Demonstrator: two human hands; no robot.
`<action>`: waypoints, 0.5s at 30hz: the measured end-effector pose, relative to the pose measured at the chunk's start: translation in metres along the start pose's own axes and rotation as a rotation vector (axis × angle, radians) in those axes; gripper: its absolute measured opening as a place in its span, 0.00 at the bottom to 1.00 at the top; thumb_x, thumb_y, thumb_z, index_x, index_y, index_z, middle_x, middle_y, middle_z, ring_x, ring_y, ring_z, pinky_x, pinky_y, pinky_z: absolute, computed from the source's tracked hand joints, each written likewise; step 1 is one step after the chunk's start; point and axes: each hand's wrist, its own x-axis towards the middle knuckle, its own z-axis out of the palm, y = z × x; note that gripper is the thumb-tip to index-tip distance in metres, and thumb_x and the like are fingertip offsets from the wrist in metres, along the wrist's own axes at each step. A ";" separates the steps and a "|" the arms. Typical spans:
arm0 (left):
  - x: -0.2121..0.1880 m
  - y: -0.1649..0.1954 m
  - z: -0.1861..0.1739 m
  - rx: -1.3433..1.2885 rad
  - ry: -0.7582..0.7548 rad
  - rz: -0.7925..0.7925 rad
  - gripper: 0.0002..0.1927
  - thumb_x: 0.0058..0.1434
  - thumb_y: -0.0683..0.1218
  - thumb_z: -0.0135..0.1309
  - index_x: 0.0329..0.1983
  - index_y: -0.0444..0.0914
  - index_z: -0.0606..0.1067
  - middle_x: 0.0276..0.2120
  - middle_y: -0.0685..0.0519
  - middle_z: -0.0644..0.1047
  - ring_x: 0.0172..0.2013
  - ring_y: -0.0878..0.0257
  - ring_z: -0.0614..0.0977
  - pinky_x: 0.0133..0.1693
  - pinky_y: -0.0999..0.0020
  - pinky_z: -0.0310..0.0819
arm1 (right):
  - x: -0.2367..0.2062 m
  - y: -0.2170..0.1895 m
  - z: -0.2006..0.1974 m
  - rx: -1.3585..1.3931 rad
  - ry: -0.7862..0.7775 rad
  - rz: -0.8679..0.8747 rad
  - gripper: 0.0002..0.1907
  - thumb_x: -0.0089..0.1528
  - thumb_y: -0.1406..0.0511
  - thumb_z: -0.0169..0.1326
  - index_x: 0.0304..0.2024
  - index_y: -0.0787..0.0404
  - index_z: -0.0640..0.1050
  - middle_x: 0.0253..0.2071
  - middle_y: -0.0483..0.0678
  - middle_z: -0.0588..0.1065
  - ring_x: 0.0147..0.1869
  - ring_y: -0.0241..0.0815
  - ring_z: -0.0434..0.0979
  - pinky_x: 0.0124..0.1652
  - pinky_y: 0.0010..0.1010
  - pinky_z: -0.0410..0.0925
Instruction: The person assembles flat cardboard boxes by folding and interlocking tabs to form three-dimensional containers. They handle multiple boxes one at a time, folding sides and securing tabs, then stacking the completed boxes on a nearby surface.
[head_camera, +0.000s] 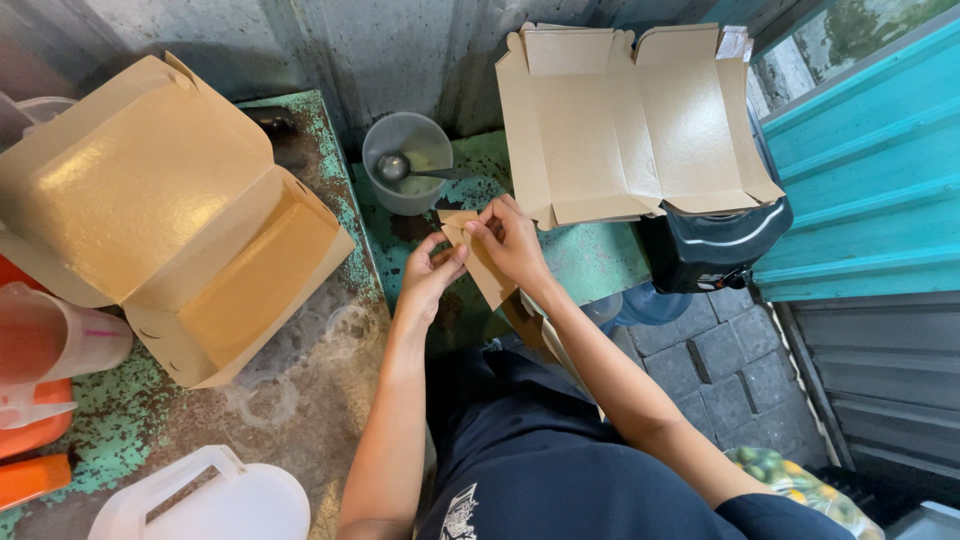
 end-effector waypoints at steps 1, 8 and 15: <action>0.000 -0.001 -0.001 0.000 -0.002 0.004 0.17 0.63 0.44 0.62 0.54 0.38 0.73 0.39 0.55 0.82 0.42 0.68 0.83 0.50 0.68 0.78 | 0.000 0.000 -0.001 0.009 -0.008 -0.008 0.12 0.64 0.66 0.63 0.33 0.66 0.73 0.33 0.46 0.68 0.28 0.33 0.67 0.30 0.26 0.63; 0.004 -0.006 -0.001 -0.007 0.042 0.029 0.18 0.62 0.43 0.63 0.54 0.37 0.75 0.37 0.57 0.81 0.41 0.68 0.82 0.50 0.66 0.79 | 0.001 0.000 -0.007 -0.001 -0.054 -0.026 0.15 0.64 0.65 0.64 0.32 0.67 0.72 0.31 0.47 0.66 0.27 0.34 0.65 0.29 0.27 0.61; 0.004 -0.002 0.002 -0.016 0.049 0.034 0.19 0.62 0.42 0.63 0.56 0.38 0.76 0.37 0.58 0.81 0.41 0.68 0.82 0.49 0.67 0.79 | 0.000 0.003 0.003 -0.024 0.044 0.005 0.16 0.64 0.64 0.63 0.30 0.67 0.71 0.30 0.47 0.66 0.25 0.34 0.66 0.27 0.27 0.62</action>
